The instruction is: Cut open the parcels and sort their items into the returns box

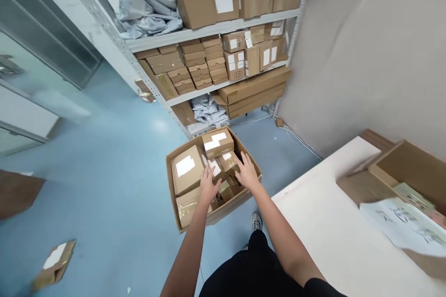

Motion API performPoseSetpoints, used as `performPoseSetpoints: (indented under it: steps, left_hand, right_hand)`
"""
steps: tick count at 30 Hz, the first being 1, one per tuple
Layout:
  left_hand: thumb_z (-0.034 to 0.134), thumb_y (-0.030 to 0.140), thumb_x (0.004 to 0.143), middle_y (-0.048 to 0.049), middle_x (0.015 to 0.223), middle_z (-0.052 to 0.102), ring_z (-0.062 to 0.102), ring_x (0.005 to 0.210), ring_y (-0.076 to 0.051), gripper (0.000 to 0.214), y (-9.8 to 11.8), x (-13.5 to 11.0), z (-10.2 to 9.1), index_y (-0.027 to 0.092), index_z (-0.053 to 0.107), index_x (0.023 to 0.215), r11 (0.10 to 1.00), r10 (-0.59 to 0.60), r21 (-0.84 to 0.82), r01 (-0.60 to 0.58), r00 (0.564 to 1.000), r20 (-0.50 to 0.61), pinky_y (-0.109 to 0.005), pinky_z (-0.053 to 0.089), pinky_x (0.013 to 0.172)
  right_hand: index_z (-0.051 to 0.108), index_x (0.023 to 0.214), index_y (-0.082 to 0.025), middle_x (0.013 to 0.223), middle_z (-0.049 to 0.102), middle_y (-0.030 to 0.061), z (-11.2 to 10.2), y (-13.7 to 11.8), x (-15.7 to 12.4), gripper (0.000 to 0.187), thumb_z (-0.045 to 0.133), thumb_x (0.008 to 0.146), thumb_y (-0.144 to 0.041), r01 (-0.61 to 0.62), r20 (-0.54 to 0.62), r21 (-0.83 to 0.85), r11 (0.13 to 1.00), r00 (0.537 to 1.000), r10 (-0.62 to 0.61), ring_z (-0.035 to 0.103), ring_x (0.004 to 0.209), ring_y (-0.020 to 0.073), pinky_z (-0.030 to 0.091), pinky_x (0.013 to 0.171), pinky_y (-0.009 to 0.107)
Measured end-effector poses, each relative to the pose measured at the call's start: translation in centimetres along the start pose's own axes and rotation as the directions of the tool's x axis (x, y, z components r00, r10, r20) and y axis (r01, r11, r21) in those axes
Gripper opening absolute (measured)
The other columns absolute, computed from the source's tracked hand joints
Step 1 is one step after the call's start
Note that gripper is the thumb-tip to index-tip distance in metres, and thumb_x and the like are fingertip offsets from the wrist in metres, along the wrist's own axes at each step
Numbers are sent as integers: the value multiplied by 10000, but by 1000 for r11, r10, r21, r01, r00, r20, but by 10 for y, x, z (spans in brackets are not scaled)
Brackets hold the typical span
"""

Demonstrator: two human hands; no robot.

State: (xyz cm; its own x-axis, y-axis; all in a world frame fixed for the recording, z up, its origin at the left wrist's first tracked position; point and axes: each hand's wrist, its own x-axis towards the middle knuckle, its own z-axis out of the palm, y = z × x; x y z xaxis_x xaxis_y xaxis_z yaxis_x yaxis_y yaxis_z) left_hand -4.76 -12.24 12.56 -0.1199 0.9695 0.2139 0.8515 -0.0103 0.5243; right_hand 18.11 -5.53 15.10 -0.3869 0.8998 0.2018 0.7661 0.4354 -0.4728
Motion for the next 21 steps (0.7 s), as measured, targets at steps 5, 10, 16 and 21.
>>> performPoseSetpoints:
  steps: [5, 10, 16, 21]
  left_hand:
    - [637, 319, 912, -118, 1691, 294, 270, 1556, -345, 645, -13, 45, 15, 243, 446, 1524, 993, -75, 96, 69, 996, 51, -530, 346, 1234]
    - [662, 344, 894, -127, 1696, 284, 249, 1562, -377, 719, -36, 87, 20, 245, 400, 1557, 972, -166, 186, 146, 981, 101, -558, 346, 1227]
    - [671, 337, 877, -132, 1725, 220, 190, 1582, -385, 768, -92, 143, 46, 223, 378, 1578, 946, -218, 297, 127, 929, 299, -545, 351, 1218]
    - [618, 318, 887, -121, 1739, 173, 170, 1587, -385, 795, -147, 225, 94, 260, 314, 1619, 934, -234, 355, 43, 823, 517, -578, 374, 1184]
  right_hand:
    - [360, 1609, -266, 1738, 138, 95, 18, 22, 62, 775, 638, 886, -243, 19, 119, 11, 1000, 993, -20, 159, 1584, 360, 315, 1233, 553]
    - [362, 1609, -256, 1738, 127, 110, 31, 38, 116, 801, 674, 871, -256, 1, 243, 8, 1000, 970, -2, 162, 1582, 370, 327, 1217, 547]
    - [303, 1634, -297, 1751, 53, 87, 66, 43, 162, 826, 668, 893, -291, -14, 338, -23, 1000, 941, 21, 150, 1584, 374, 330, 1206, 554]
    - [321, 1625, -293, 1748, 70, 99, 105, 46, 188, 843, 699, 872, -264, -28, 361, -78, 997, 931, 55, 146, 1585, 364, 336, 1203, 526]
